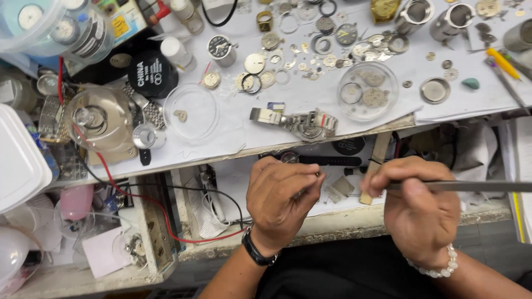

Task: The person is meticulously repairing a watch, using tweezers to handle and place tiny internal components like gears and plates onto the watch movement.

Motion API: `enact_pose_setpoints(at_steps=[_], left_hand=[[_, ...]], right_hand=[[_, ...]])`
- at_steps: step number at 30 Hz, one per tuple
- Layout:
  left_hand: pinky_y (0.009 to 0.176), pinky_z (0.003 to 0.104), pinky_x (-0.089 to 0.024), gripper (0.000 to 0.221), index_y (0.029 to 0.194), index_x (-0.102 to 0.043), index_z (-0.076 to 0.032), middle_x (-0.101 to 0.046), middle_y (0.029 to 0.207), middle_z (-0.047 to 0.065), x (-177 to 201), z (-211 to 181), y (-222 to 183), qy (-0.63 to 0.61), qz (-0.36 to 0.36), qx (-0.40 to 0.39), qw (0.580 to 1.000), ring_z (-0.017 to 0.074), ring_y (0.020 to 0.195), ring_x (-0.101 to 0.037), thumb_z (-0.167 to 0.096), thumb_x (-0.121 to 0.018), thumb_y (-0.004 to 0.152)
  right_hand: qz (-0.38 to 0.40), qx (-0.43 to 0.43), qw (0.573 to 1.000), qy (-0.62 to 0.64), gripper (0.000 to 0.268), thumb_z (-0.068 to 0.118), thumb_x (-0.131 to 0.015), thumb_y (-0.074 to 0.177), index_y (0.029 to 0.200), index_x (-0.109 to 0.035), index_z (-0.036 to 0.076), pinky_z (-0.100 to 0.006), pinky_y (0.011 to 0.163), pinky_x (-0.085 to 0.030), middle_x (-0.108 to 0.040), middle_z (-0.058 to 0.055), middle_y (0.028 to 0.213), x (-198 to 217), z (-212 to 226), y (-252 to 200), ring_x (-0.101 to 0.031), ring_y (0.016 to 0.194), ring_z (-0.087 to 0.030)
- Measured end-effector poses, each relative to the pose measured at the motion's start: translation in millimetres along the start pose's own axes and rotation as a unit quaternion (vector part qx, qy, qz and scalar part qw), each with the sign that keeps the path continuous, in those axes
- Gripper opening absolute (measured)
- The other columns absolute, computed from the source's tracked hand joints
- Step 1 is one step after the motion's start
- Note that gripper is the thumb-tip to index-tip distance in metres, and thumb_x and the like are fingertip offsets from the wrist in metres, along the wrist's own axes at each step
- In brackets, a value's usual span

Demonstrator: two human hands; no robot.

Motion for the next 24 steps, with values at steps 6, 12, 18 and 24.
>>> enact_pose_setpoints(at_steps=[6, 12, 18, 24], left_hand=[[0.078, 0.035, -0.05, 0.017, 0.096, -0.06, -0.012, -0.079, 0.093, 0.005, -22.4, -21.0, 2.8, -0.04, 0.051, -0.023, 0.998, 0.0166, 0.078, -0.078, -0.011, -0.077, 0.093], [0.091, 0.036, -0.055, 0.038, 0.123, -0.056, -0.009, -0.072, 0.118, 0.009, -15.0, 5.8, 13.7, 0.08, 0.102, -0.073, 0.989, 0.022, 0.105, -0.071, -0.027, -0.077, 0.097], [0.099, 0.047, -0.055, 0.04, 0.136, -0.058, 0.003, -0.068, 0.125, 0.02, 0.2, 38.4, 76.1, 0.123, 0.217, -0.1, 0.963, 0.0358, 0.114, -0.065, -0.022, -0.064, 0.105], [0.088, 0.045, -0.051, 0.029, 0.119, -0.067, -0.002, -0.069, 0.114, 0.014, -15.5, 45.4, 89.2, 0.05, 0.318, -0.092, 0.942, 0.0324, 0.105, -0.066, -0.02, -0.073, 0.097]], right_hand=[[0.091, 0.001, 0.978, -0.19, 0.017, 0.013, -0.068, 0.095, 0.109, -0.071, 0.006, -0.025, 0.077, -0.051, -0.067, -0.007, 0.092, -13.5, 8.0, 6.8, -0.064, 0.083, -0.015], [0.105, 0.138, 0.93, -0.324, 0.012, 0.015, -0.07, 0.097, 0.105, -0.07, 0.006, -0.023, 0.066, -0.051, -0.072, -0.006, 0.092, 27.6, 36.4, 45.3, -0.063, 0.074, -0.013], [0.079, 0.205, 0.819, -0.531, 0.006, -0.01, -0.077, 0.112, 0.115, -0.077, -0.015, -0.031, 0.063, -0.041, -0.071, -0.019, 0.093, 94.6, 52.3, 111.4, -0.056, 0.074, -0.022], [0.086, 0.196, 0.785, -0.581, 0.01, -0.001, -0.082, 0.112, 0.118, -0.082, -0.008, -0.04, 0.084, -0.054, -0.077, -0.018, 0.106, 103.6, 35.6, 128.7, -0.07, 0.098, -0.03]])
Point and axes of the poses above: each hand's wrist, its own y-axis towards the middle knuckle, its own x-axis out of the back of the hand, z = x × y, the point moved 8 cm from there along y, towards the middle knuckle
